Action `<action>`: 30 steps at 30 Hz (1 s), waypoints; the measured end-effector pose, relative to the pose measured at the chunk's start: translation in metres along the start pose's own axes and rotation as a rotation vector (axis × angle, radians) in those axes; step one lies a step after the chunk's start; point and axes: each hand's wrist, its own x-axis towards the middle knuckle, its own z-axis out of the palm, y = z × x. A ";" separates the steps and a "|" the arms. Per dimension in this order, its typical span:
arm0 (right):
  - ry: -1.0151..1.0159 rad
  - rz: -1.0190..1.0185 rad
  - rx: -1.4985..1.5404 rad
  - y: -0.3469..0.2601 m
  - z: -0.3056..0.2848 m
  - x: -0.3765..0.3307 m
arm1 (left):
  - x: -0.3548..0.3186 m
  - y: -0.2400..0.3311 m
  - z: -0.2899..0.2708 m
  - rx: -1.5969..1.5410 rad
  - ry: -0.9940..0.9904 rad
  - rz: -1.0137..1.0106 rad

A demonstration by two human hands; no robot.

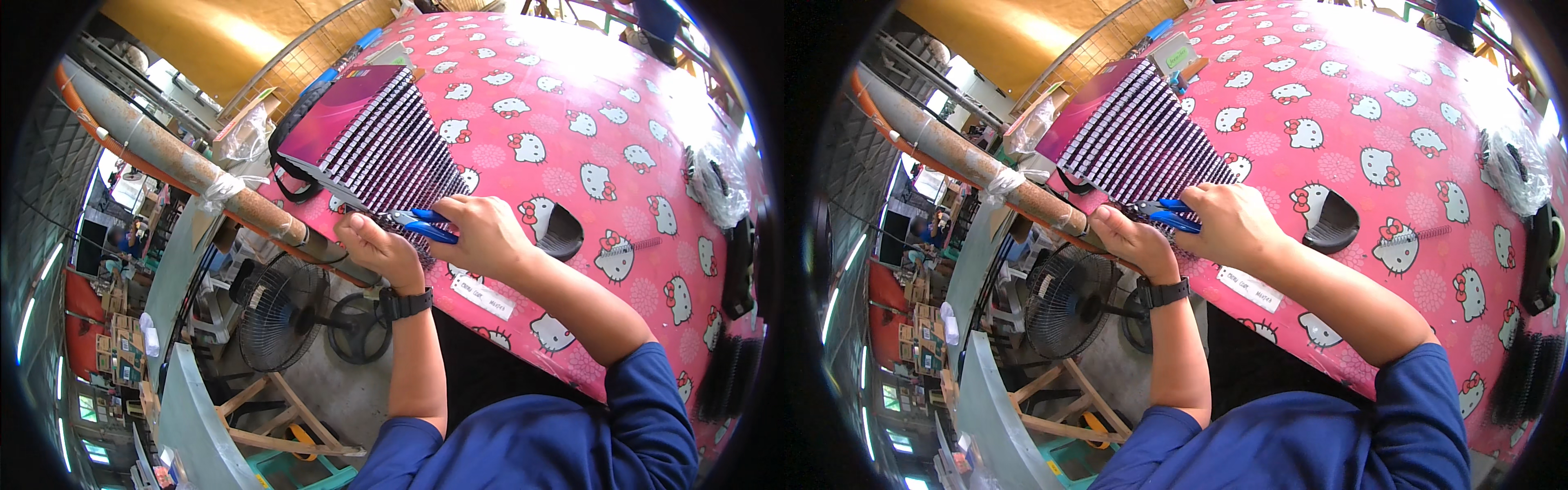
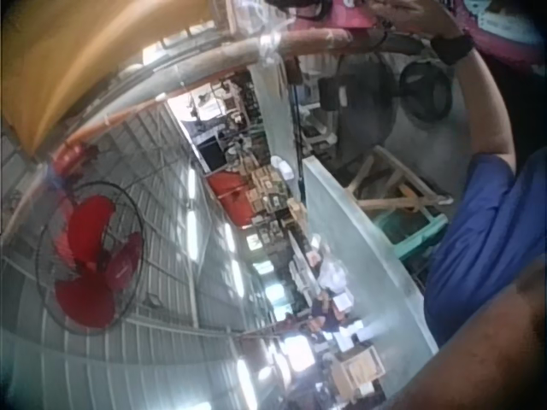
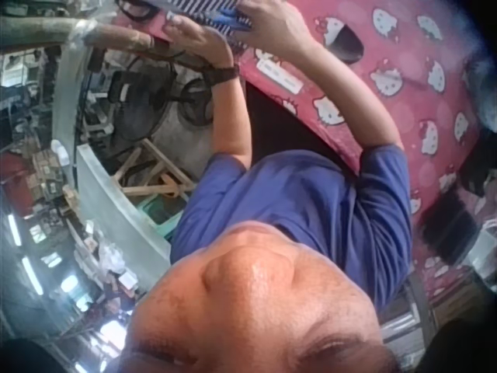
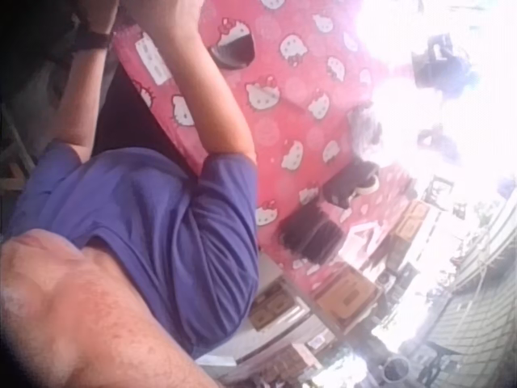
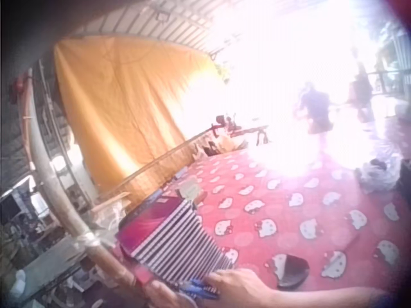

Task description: The person trims the excess spiral binding from a stack of notebooks using a pair of shears.

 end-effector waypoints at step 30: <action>0.258 -0.186 -0.180 0.023 0.013 -0.011 | 0.001 -0.004 0.004 0.082 0.086 0.102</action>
